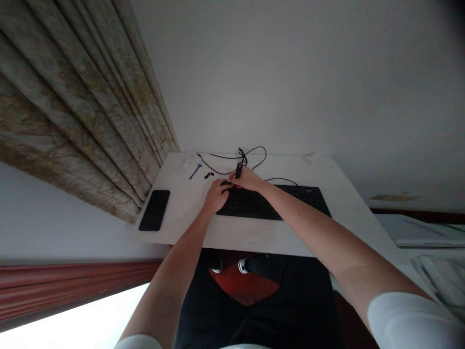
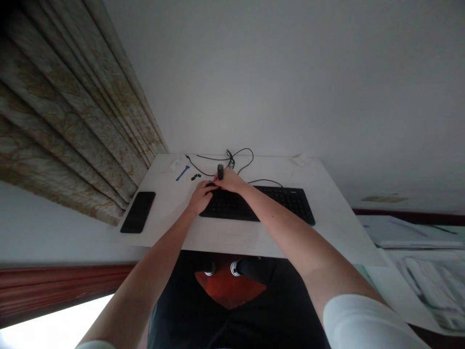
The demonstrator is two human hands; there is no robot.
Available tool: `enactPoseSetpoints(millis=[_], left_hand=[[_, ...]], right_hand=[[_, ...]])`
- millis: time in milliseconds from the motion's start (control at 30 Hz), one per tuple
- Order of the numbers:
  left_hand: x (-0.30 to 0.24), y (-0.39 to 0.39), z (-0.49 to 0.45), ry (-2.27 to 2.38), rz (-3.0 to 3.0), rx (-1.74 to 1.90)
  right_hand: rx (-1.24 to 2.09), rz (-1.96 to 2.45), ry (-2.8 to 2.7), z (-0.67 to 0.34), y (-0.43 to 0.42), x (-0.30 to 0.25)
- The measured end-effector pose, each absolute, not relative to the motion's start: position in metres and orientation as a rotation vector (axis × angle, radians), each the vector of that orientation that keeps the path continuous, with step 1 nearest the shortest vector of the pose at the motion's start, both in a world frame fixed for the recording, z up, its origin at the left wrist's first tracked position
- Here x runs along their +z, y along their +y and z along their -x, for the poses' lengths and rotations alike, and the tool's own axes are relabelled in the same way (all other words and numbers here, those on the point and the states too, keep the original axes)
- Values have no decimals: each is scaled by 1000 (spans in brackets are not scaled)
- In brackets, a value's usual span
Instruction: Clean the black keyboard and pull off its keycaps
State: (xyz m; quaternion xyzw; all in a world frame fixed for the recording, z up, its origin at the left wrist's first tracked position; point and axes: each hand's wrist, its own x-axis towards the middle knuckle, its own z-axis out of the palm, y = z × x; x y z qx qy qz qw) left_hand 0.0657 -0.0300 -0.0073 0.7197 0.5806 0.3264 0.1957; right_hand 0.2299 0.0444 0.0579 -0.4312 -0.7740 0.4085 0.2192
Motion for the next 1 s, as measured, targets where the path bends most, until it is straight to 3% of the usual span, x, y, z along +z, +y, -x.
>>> enactPoseSetpoints(millis=[400, 767, 1000], left_hand=[[-6, -32, -65, 1639, -1978, 921], [-6, -32, -66, 1628, -2012, 933], [-8, -29, -64, 1604, -2039, 947]], right_hand=[[1379, 1145, -1895, -247, 46, 38], [1200, 1277, -2044, -238, 43, 47], [828, 1066, -2439, -230, 35, 64]])
